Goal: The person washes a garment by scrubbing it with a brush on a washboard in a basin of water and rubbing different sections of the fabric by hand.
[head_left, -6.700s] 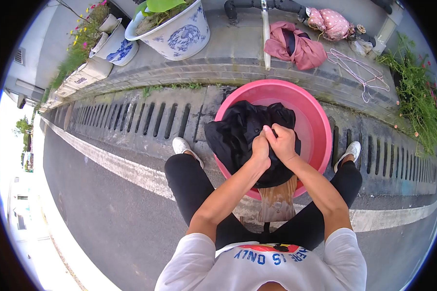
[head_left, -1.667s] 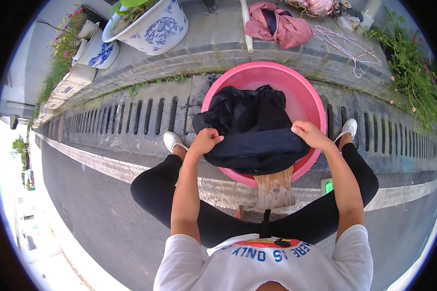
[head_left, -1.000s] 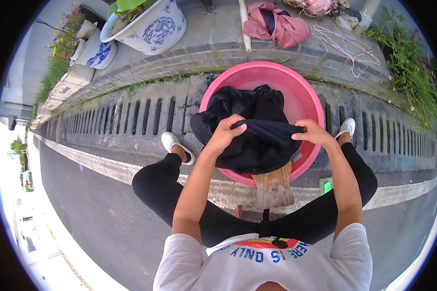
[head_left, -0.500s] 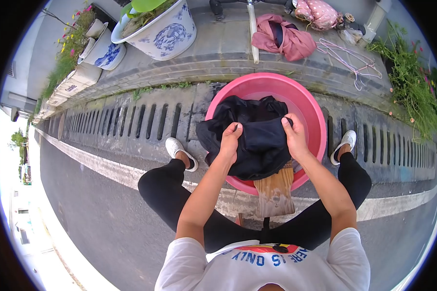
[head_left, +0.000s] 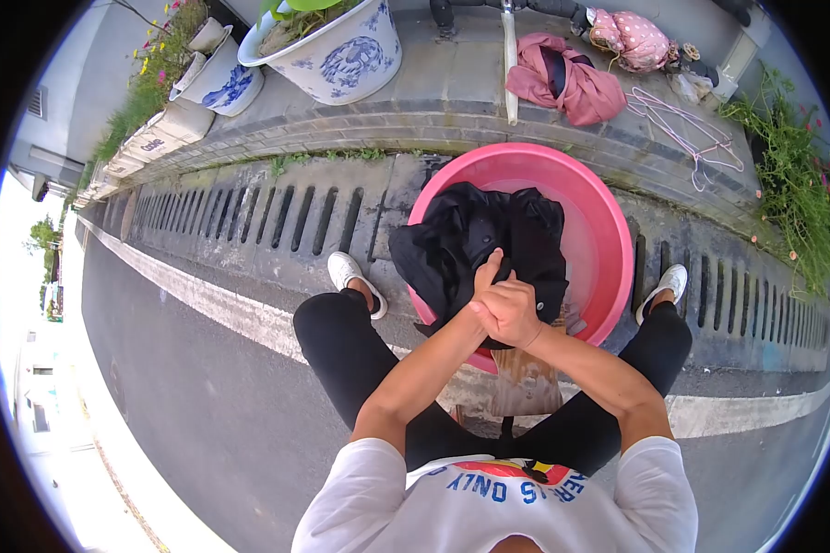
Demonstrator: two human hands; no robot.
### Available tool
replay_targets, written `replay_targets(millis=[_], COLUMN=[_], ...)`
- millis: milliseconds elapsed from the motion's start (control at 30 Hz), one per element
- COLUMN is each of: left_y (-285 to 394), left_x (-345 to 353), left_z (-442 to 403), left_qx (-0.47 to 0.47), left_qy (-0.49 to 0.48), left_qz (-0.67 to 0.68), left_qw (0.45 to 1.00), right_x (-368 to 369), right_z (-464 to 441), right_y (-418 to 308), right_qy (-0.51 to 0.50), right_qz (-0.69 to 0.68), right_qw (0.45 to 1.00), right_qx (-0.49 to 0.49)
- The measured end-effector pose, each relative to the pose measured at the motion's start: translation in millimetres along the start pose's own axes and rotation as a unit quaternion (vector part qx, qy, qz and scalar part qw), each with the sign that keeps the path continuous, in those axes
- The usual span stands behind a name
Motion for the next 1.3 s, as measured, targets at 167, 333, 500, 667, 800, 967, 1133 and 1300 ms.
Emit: replay_targets(millis=[167, 333, 500, 667, 800, 967, 1133, 1300], left_y=[2.6, -25.5, 22.1, 51.9, 48.2, 65.1, 80.3, 65.7], left_x=[23.6, 32.5, 31.3, 6.8, 3.8, -12.2, 1.6, 10.6], left_z=[3.5, -10.5, -6.5, -22.4, -23.9, -45.3, -45.0, -42.7], left_qx=[-0.247, -0.121, -0.206, -0.22, -0.201, -0.084, -0.022, -0.028], left_qy=[0.008, -0.149, -0.068, -0.095, -0.175, -0.116, -0.13, -0.116], left_qz=[0.145, 0.278, 0.162, 0.061, 0.013, 0.03, 0.081, 0.072], left_qw=[0.958, 0.941, 0.963, 0.969, 0.964, 0.989, 0.988, 0.99], right_x=[-0.6, -2.8, -17.2, -34.8, -34.7, -38.2, -54.6, -57.9], right_z=[1.1, 1.6, 12.5, 38.0, 40.5, 47.2, 19.4, 28.3], right_y=[58.7, 47.8, 127.7, 145.2, 140.4, 132.6, 96.7, 125.5], right_qy=[0.033, 0.011, 0.024, 0.014, -0.139, -0.16, -0.033, 0.046], right_qz=[0.088, 0.038, -0.021, -0.221, -0.278, -0.342, -0.452, -0.418], right_qw=[0.983, 0.997, 0.926, 0.798, 0.82, 0.767, 0.78, 0.808], right_qx=[0.158, 0.066, 0.376, 0.561, 0.481, 0.519, 0.431, 0.412])
Point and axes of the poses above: each hand's wrist, its own z-axis away from the middle knuckle, its own x-axis out of the palm, y = z × x, the point moved 8 cm from there along -z, towards the middle knuckle, and after that the axes turned 4 degrees about x, right-handed, at the moved point
